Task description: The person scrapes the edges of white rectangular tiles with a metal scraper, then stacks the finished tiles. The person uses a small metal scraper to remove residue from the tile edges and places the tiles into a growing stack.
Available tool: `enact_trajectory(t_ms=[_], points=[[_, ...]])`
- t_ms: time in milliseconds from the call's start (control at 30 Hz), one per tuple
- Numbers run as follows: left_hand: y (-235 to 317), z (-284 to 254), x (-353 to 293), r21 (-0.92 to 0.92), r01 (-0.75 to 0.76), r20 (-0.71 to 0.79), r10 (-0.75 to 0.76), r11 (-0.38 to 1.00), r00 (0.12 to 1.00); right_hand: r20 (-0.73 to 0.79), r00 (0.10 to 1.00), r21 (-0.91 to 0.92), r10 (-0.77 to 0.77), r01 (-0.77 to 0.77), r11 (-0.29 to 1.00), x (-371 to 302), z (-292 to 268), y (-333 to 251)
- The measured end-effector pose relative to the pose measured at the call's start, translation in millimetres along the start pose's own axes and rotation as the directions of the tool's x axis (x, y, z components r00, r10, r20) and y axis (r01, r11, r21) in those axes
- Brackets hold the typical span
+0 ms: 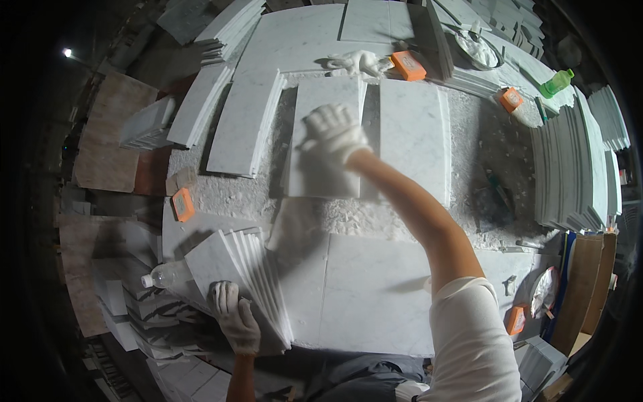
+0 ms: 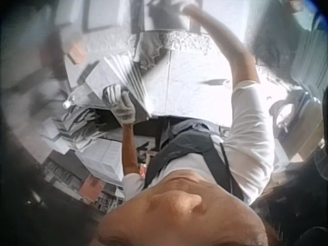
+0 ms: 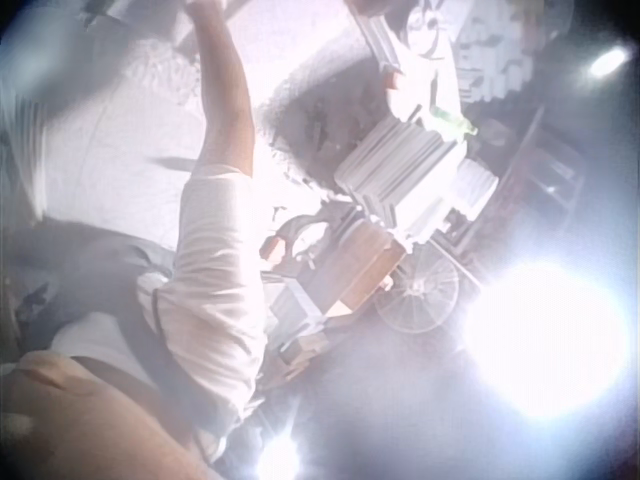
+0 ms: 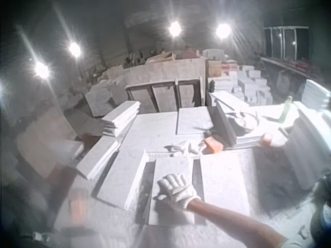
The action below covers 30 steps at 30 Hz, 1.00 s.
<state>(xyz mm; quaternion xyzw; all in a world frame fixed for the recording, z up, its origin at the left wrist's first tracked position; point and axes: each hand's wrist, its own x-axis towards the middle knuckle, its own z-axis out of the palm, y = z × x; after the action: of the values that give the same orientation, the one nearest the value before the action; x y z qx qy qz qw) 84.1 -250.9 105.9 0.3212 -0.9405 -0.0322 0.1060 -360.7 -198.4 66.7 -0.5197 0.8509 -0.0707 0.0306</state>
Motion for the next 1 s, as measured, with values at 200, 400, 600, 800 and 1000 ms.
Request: enact_trajectory(t_ms=[200, 400, 600, 800, 1000], points=[[-7.4, 12.1, -9.3, -0.098, -0.02, -0.034, 0.017, 0.995, 0.999, 0.131, 0.873, 0.618, -0.469, 0.298, 0.727, -84.8, -49.5, -37.8], [-12.0, 26.0, -15.7, -0.142, 0.012, -0.023, -0.015, 0.99, 1.0, -0.307, 0.951, 0.763, -0.024, 0.261, 0.592, -278.2, -85.5, -51.8], [-17.6, 30.3, -18.4, -0.099, -0.07, -0.066, 0.064, 0.993, 0.996, -0.064, 0.754, 0.693, 0.654, -0.437, 0.573, -443.2, -32.3, -61.9], [-20.9, 34.9, -18.7, -0.05, -0.034, -0.057, 0.031, 0.998, 0.998, -0.371, 0.081, 0.644, 0.925, -0.695, 0.319, -546.4, 51.7, 32.0], [-20.7, 35.6, -16.5, -0.114, -0.041, -0.078, 0.033, 0.993, 0.996, -0.218, -0.056, 0.417, 0.974, -0.908, 0.041, -574.8, 63.1, 63.4]])
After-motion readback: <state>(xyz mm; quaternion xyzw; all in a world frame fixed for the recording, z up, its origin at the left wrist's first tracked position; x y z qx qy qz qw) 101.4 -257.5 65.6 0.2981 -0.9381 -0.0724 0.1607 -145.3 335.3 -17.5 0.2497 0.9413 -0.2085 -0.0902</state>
